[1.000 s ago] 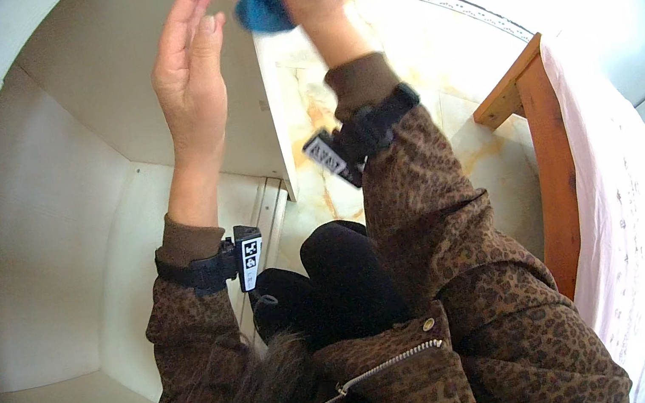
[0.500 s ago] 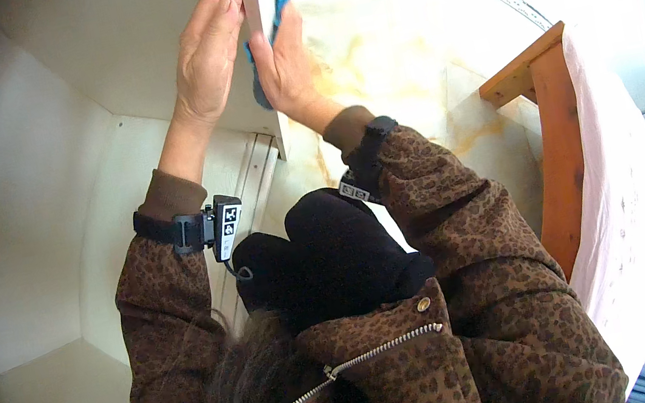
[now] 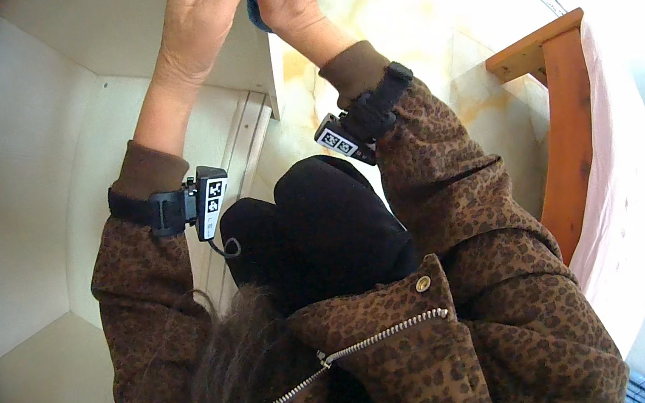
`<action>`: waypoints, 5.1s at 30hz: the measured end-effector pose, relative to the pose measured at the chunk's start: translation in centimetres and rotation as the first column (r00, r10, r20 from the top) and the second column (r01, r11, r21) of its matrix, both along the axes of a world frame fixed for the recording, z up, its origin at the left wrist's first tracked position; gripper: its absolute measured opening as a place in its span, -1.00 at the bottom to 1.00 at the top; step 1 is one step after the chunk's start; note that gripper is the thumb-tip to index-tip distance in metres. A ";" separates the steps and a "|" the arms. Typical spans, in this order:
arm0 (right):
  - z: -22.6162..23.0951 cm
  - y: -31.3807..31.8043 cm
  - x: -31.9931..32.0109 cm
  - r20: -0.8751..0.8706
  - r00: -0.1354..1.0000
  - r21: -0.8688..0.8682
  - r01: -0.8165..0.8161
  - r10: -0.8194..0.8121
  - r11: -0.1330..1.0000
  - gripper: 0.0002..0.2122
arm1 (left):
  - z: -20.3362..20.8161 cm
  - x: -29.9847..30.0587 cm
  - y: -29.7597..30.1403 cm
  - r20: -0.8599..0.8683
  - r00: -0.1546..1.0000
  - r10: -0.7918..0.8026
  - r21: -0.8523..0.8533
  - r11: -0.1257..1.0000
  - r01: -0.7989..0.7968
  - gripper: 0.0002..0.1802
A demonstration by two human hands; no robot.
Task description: The person wipes the interior surfaces of a white cabinet or wardrobe using a blue cloth. They clean the top, sides, and shelves in sequence, moving around the unit to reach different areas. The person occasionally pauses to adjust their position or the cloth.
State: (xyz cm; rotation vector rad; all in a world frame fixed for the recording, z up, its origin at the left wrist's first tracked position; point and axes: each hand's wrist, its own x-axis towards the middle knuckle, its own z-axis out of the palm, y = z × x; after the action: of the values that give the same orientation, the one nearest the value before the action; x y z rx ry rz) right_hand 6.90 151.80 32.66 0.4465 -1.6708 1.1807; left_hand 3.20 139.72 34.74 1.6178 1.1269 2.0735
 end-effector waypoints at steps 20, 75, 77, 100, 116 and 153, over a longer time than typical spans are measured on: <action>-29.4 -0.4 -1.7 0.613 0.444 -0.725 0.646 0.654 0.241 -0.43 | 0.0 0.0 0.5 -0.262 0.958 0.114 0.169 0.983 -0.071 -0.17; 6.9 0.0 3.4 0.240 0.885 -0.066 0.425 -0.399 0.903 -0.52 | -0.2 5.1 0.2 -0.010 0.932 0.364 -0.114 0.925 -0.362 -0.34; 6.8 -0.5 4.4 0.361 0.901 -0.243 0.340 -0.241 0.909 -0.54 | -0.5 6.0 0.7 -0.042 0.919 0.393 -0.066 0.916 -0.395 -0.33; 11.6 -1.3 8.5 0.040 0.941 0.339 0.304 -0.336 0.890 -0.49 | 19.8 -1.9 0.7 -0.366 0.490 0.791 0.354 0.605 -0.713 -0.38; 8.8 -5.5 7.9 -0.071 0.975 0.736 0.193 -0.210 0.649 -0.46 | -2.2 3.6 1.7 -0.483 0.333 0.810 0.114 0.435 -0.893 -0.43; 5.6 -5.4 -0.2 0.070 0.989 0.212 0.116 -0.133 0.970 -0.52 | 7.8 -13.1 -2.9 -0.313 0.255 0.915 0.101 0.299 -0.949 -0.26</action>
State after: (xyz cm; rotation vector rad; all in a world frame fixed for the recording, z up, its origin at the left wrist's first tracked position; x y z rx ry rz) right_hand 6.66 146.40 38.24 0.4187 -1.8765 0.9486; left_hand -9.91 136.86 42.52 1.3033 2.8620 2.2108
